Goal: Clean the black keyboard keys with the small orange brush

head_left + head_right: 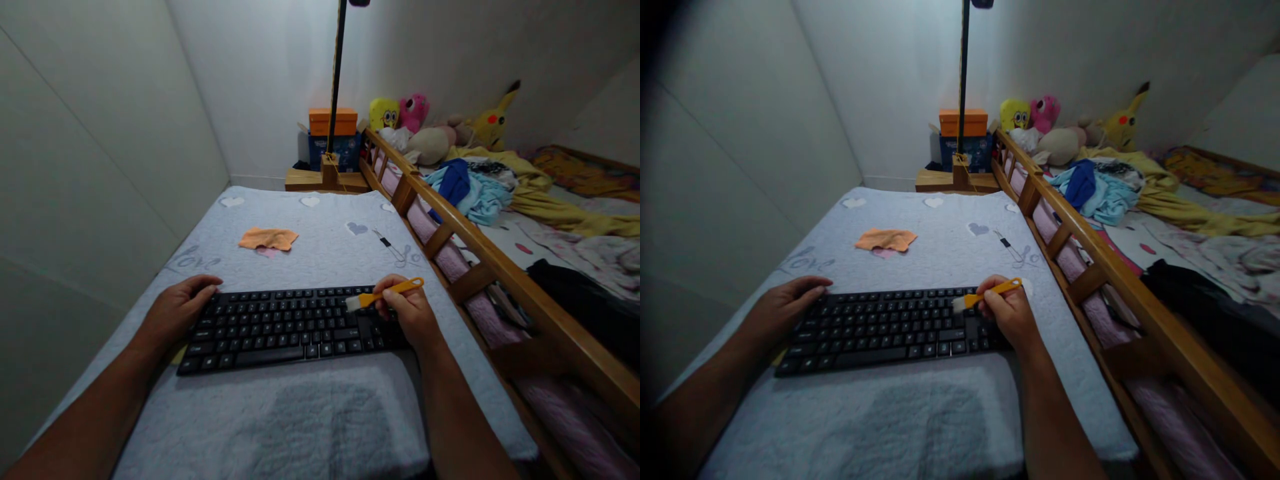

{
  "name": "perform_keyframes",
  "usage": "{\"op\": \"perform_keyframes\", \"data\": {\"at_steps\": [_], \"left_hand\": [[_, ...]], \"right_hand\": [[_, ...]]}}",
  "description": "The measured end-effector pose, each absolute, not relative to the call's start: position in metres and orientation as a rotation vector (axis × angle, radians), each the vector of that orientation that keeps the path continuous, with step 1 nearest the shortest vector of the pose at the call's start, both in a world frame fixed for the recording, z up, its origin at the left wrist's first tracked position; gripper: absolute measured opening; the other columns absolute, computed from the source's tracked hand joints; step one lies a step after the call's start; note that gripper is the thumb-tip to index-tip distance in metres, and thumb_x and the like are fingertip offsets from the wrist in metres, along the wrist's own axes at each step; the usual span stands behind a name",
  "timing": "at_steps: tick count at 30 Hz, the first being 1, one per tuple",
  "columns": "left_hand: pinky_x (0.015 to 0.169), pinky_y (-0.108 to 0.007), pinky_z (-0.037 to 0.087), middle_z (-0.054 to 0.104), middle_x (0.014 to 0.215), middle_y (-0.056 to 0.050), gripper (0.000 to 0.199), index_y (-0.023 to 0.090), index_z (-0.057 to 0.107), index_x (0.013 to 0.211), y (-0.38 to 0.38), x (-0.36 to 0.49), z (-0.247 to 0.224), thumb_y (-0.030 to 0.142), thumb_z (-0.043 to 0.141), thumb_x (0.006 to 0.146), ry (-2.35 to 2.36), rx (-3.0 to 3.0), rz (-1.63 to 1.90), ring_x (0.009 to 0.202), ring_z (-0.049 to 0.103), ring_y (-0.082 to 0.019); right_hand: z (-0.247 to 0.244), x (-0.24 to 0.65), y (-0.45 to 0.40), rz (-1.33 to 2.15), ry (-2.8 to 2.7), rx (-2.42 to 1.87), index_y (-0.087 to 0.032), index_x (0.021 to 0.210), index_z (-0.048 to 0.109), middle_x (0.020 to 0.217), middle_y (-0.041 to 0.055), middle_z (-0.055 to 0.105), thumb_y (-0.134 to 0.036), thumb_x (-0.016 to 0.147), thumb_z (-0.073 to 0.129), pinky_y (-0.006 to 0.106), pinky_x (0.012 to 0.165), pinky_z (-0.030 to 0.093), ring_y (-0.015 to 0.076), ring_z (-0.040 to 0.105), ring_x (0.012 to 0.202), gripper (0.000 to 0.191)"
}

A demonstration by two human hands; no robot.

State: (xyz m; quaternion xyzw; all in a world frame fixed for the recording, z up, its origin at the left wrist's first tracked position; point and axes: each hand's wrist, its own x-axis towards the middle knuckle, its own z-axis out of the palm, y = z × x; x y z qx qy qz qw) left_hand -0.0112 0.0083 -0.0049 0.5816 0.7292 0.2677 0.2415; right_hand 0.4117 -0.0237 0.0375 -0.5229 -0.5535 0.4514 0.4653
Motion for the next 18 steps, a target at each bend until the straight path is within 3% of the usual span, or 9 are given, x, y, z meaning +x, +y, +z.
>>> {"op": "perform_keyframes", "data": {"at_steps": [3, 6, 12, 18], "left_hand": [[0.077, -0.032, 0.054, 0.079, 0.098, -0.007, 0.049, 0.019, 0.076, 0.108, 0.009, -0.011, -0.003, 0.055, 0.054, 0.082, 2.008, 1.605, 0.722, 0.088, 0.072, -0.027], [0.080, -0.033, 0.053, 0.078, 0.099, -0.007, 0.048, 0.019, 0.076, 0.106, 0.009, -0.010, -0.001, 0.054, 0.053, 0.081, 2.023, 1.619, 0.704, 0.089, 0.071, -0.027], [0.075, -0.033, 0.052, 0.078, 0.103, -0.008, 0.050, 0.019, 0.075, 0.112, 0.009, -0.013, -0.006, 0.055, 0.052, 0.084, 2.002, 1.609, 0.699, 0.086, 0.071, -0.027], [0.079, -0.033, 0.053, 0.078, 0.101, -0.008, 0.050, 0.018, 0.075, 0.109, 0.010, -0.012, -0.003, 0.054, 0.052, 0.083, 2.013, 1.615, 0.686, 0.088, 0.071, -0.027]], "right_hand": [[0.028, 0.405, -0.023, 0.921, -1.427, -1.300, -0.021, 0.093, 0.066, 0.072, 0.0014, 0.070, -0.039, 0.088, 0.059, 0.027, 0.060, 0.052, 0.0168, 0.065, 0.063, 0.020], [0.021, 0.399, -0.022, 0.756, -1.548, -1.326, -0.022, 0.099, 0.067, 0.079, 0.0021, 0.071, -0.036, 0.094, 0.055, 0.028, 0.068, 0.053, 0.0182, 0.068, 0.072, 0.019], [0.024, 0.390, -0.022, 0.563, -1.732, -1.334, -0.022, 0.093, 0.065, 0.079, 0.0024, 0.071, -0.030, 0.094, 0.052, 0.029, 0.073, 0.049, 0.0189, 0.068, 0.074, 0.016], [0.026, 0.389, -0.024, 0.510, -1.781, -1.338, -0.022, 0.089, 0.064, 0.075, 0.0014, 0.069, -0.028, 0.094, 0.049, 0.028, 0.070, 0.048, 0.0182, 0.066, 0.070, 0.017]]}}
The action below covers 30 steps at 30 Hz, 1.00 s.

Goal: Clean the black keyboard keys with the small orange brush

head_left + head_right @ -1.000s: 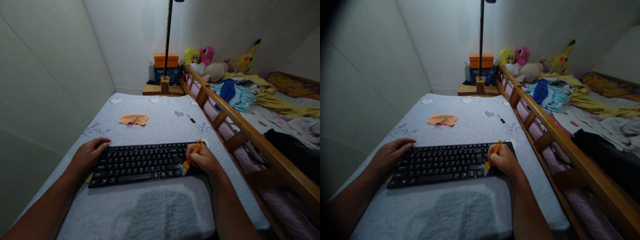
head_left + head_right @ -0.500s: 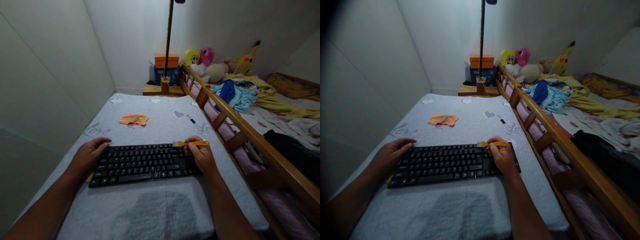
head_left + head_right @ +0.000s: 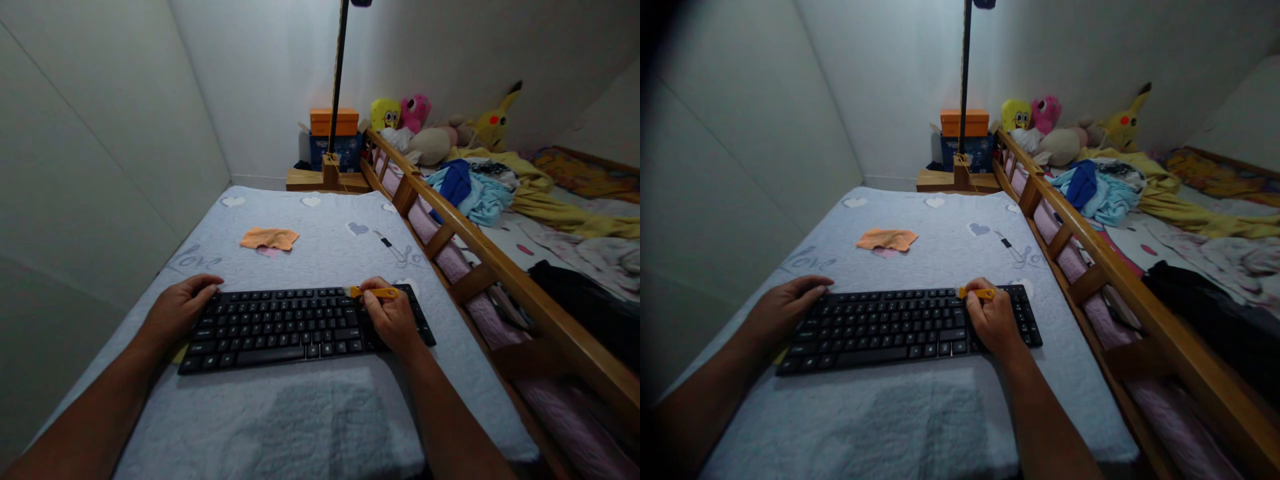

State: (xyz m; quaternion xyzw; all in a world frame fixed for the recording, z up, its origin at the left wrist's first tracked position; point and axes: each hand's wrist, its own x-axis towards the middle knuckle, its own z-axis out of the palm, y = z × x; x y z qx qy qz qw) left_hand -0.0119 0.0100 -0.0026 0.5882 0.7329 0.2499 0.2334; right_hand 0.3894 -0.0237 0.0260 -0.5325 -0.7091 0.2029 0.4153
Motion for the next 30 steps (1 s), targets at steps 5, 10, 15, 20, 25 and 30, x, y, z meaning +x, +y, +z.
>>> {"op": "perform_keyframes", "data": {"at_steps": [5, 10, 15, 20, 25, 30], "left_hand": [[0.082, -0.033, 0.052, 0.078, 0.099, -0.007, 0.052, 0.018, 0.075, 0.109, 0.009, -0.009, 0.001, 0.055, 0.051, 0.082, 2.019, 1.622, 0.678, 0.089, 0.070, -0.026], [0.081, -0.033, 0.053, 0.078, 0.103, -0.007, 0.052, 0.018, 0.075, 0.111, 0.008, -0.009, -0.002, 0.055, 0.051, 0.082, 2.029, 1.596, 0.702, 0.090, 0.070, -0.026], [0.080, -0.033, 0.053, 0.078, 0.103, -0.007, 0.054, 0.018, 0.075, 0.110, 0.009, -0.009, -0.001, 0.056, 0.051, 0.080, 2.023, 1.602, 0.695, 0.088, 0.070, -0.026], [0.081, -0.033, 0.052, 0.078, 0.104, -0.007, 0.053, 0.018, 0.075, 0.110, 0.009, -0.010, -0.003, 0.056, 0.051, 0.081, 2.019, 1.600, 0.696, 0.091, 0.070, -0.027], [0.086, -0.035, 0.052, 0.078, 0.105, -0.008, 0.053, 0.019, 0.075, 0.109, 0.009, -0.010, -0.003, 0.056, 0.050, 0.081, 2.020, 1.613, 0.702, 0.095, 0.070, -0.028], [0.090, -0.037, 0.051, 0.077, 0.106, -0.008, 0.056, 0.019, 0.075, 0.109, 0.009, -0.008, 0.001, 0.058, 0.048, 0.078, 2.023, 1.612, 0.680, 0.096, 0.070, -0.029]], "right_hand": [[0.025, 0.386, -0.023, 0.416, -1.798, -1.318, -0.022, 0.090, 0.063, 0.078, 0.0021, 0.070, -0.027, 0.095, 0.048, 0.028, 0.069, 0.048, 0.0177, 0.066, 0.071, 0.017], [0.026, 0.385, -0.024, 0.389, -1.821, -1.271, -0.022, 0.082, 0.062, 0.070, -0.0002, 0.066, -0.024, 0.093, 0.048, 0.027, 0.063, 0.046, 0.0165, 0.063, 0.064, 0.018], [0.025, 0.388, -0.027, 0.399, -1.751, -1.232, -0.022, 0.088, 0.064, 0.074, 0.0001, 0.068, -0.024, 0.095, 0.048, 0.028, 0.065, 0.048, 0.0172, 0.065, 0.067, 0.018], [0.021, 0.382, -0.025, 0.402, -1.742, -1.196, -0.021, 0.095, 0.065, 0.083, 0.0025, 0.072, -0.025, 0.097, 0.050, 0.028, 0.069, 0.051, 0.0181, 0.069, 0.075, 0.016], [0.018, 0.376, -0.023, 0.376, -1.826, -1.188, -0.020, 0.097, 0.066, 0.086, 0.0038, 0.073, -0.022, 0.097, 0.050, 0.028, 0.073, 0.052, 0.0179, 0.071, 0.078, 0.016], [0.019, 0.377, -0.024, 0.376, -1.853, -1.202, -0.020, 0.091, 0.065, 0.079, 0.0018, 0.070, -0.021, 0.096, 0.049, 0.027, 0.071, 0.051, 0.0169, 0.069, 0.073, 0.017]]}}
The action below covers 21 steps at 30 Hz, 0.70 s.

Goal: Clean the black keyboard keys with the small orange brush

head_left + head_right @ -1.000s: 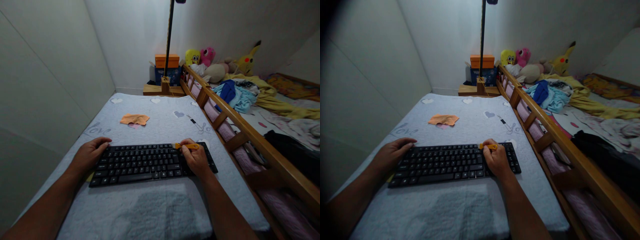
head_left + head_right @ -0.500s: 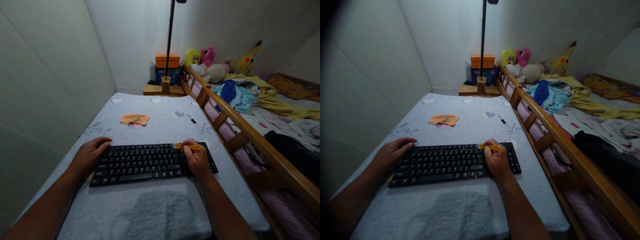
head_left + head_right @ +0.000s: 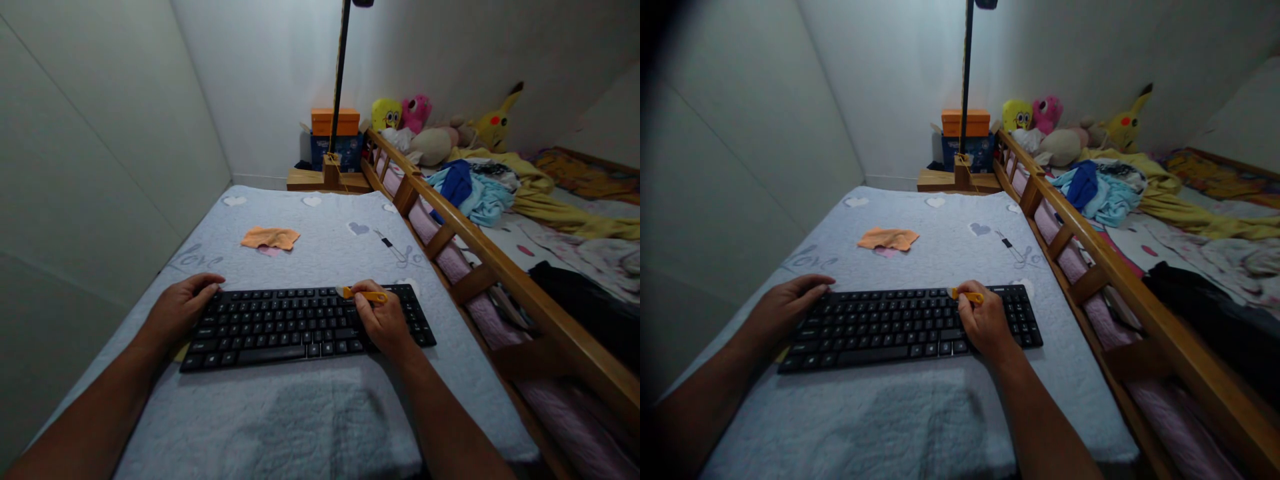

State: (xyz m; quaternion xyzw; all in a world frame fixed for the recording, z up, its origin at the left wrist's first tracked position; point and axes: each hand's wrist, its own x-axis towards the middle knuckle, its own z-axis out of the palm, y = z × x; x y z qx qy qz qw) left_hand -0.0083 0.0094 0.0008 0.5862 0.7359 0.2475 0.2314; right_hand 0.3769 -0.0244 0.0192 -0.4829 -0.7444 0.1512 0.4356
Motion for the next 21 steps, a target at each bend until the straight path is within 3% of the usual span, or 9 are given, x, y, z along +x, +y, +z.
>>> {"op": "perform_keyframes", "data": {"at_steps": [21], "left_hand": [[0.087, -0.035, 0.052, 0.078, 0.102, -0.007, 0.054, 0.019, 0.075, 0.108, 0.0101, -0.0098, -0.0006, 0.057, 0.049, 0.079, 2.023, 1.642, 0.691, 0.093, 0.070, -0.027]], "right_hand": [[0.0204, 0.3751, -0.0261, 0.322, -1.788, -1.190, -0.021, 0.092, 0.064, 0.078, 0.0021, 0.071, -0.022, 0.095, 0.049, 0.028, 0.069, 0.051, 0.0179, 0.069, 0.072, 0.015]]}}
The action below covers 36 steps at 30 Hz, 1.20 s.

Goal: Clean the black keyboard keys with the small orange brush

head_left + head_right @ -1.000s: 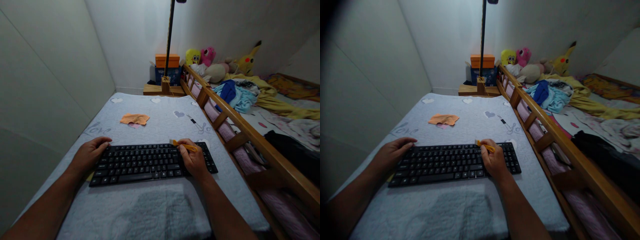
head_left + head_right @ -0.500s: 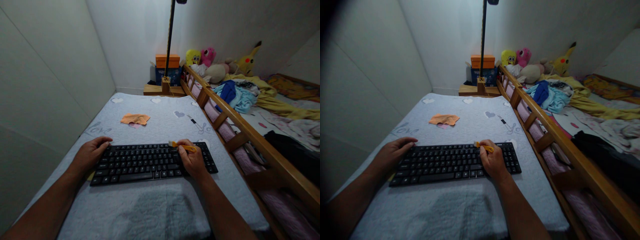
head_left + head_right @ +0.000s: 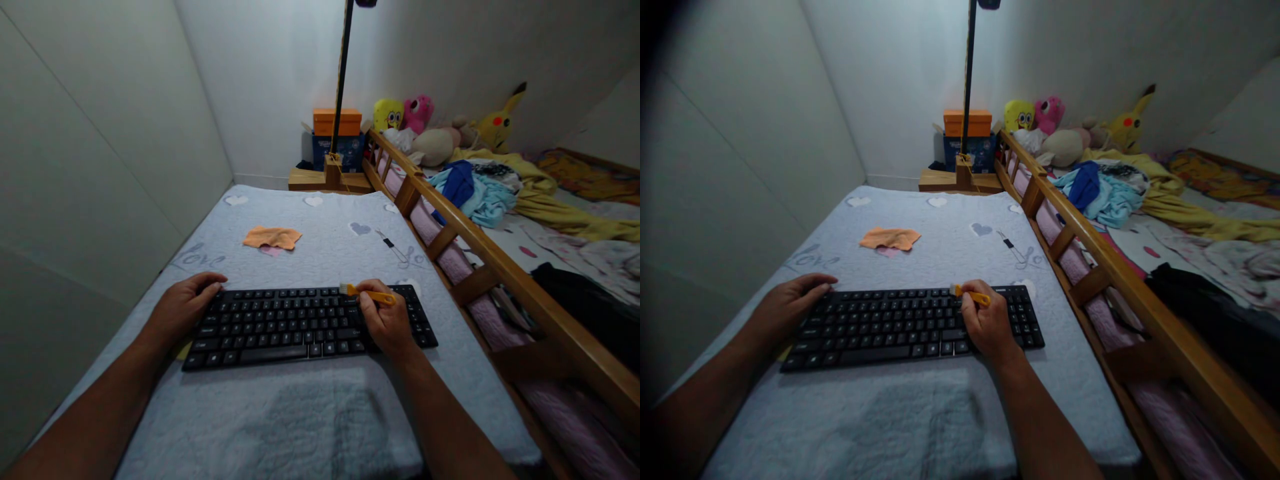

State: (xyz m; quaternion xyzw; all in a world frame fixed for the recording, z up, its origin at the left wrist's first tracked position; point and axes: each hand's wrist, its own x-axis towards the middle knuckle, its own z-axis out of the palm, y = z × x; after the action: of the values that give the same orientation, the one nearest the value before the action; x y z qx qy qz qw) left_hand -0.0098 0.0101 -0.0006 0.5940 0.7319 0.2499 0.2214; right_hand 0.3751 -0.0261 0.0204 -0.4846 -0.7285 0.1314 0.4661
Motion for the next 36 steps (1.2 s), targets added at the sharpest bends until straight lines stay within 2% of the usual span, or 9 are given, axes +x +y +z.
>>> {"op": "perform_keyframes", "data": {"at_steps": [4, 11, 18, 25, 36], "left_hand": [[0.087, -0.035, 0.052, 0.078, 0.101, -0.008, 0.054, 0.019, 0.075, 0.107, 0.010, -0.008, 0.003, 0.056, 0.049, 0.079, 2.030, 1.652, 0.668, 0.093, 0.070, -0.028], [0.086, -0.036, 0.052, 0.078, 0.101, -0.008, 0.054, 0.018, 0.075, 0.108, 0.008, -0.007, 0.004, 0.056, 0.049, 0.079, 2.027, 1.623, 0.694, 0.092, 0.070, -0.028], [0.087, -0.036, 0.052, 0.078, 0.104, -0.009, 0.053, 0.018, 0.075, 0.107, 0.009, -0.008, 0.004, 0.055, 0.050, 0.079, 2.035, 1.630, 0.681, 0.094, 0.070, -0.028], [0.083, -0.034, 0.052, 0.077, 0.104, -0.009, 0.054, 0.017, 0.075, 0.110, 0.008, -0.009, 0.001, 0.056, 0.049, 0.082, 2.016, 1.630, 0.685, 0.094, 0.070, -0.028], [0.083, -0.034, 0.052, 0.078, 0.101, -0.008, 0.056, 0.018, 0.075, 0.109, 0.008, -0.008, 0.004, 0.058, 0.049, 0.080, 2.027, 1.623, 0.675, 0.092, 0.071, -0.028]], "right_hand": [[0.017, 0.372, -0.024, 0.329, -1.809, -1.182, -0.021, 0.095, 0.065, 0.085, 0.0039, 0.073, -0.022, 0.095, 0.049, 0.028, 0.072, 0.052, 0.0185, 0.071, 0.077, 0.015], [0.020, 0.373, -0.026, 0.375, -1.833, -1.207, -0.022, 0.088, 0.063, 0.074, 0.0005, 0.068, -0.021, 0.095, 0.048, 0.027, 0.066, 0.050, 0.0168, 0.067, 0.068, 0.017], [0.019, 0.371, -0.025, 0.339, -1.800, -1.187, -0.021, 0.093, 0.065, 0.084, 0.0038, 0.072, -0.022, 0.095, 0.050, 0.028, 0.073, 0.052, 0.0186, 0.070, 0.078, 0.015], [0.021, 0.373, -0.028, 0.419, -1.819, -1.194, -0.022, 0.086, 0.063, 0.072, -0.0001, 0.067, -0.022, 0.095, 0.047, 0.027, 0.064, 0.049, 0.0162, 0.066, 0.065, 0.018], [0.017, 0.352, -0.027, 0.380, -1.829, -1.137, -0.022, 0.099, 0.065, 0.091, 0.0051, 0.073, -0.018, 0.097, 0.049, 0.030, 0.078, 0.055, 0.0192, 0.071, 0.084, 0.016]]}}
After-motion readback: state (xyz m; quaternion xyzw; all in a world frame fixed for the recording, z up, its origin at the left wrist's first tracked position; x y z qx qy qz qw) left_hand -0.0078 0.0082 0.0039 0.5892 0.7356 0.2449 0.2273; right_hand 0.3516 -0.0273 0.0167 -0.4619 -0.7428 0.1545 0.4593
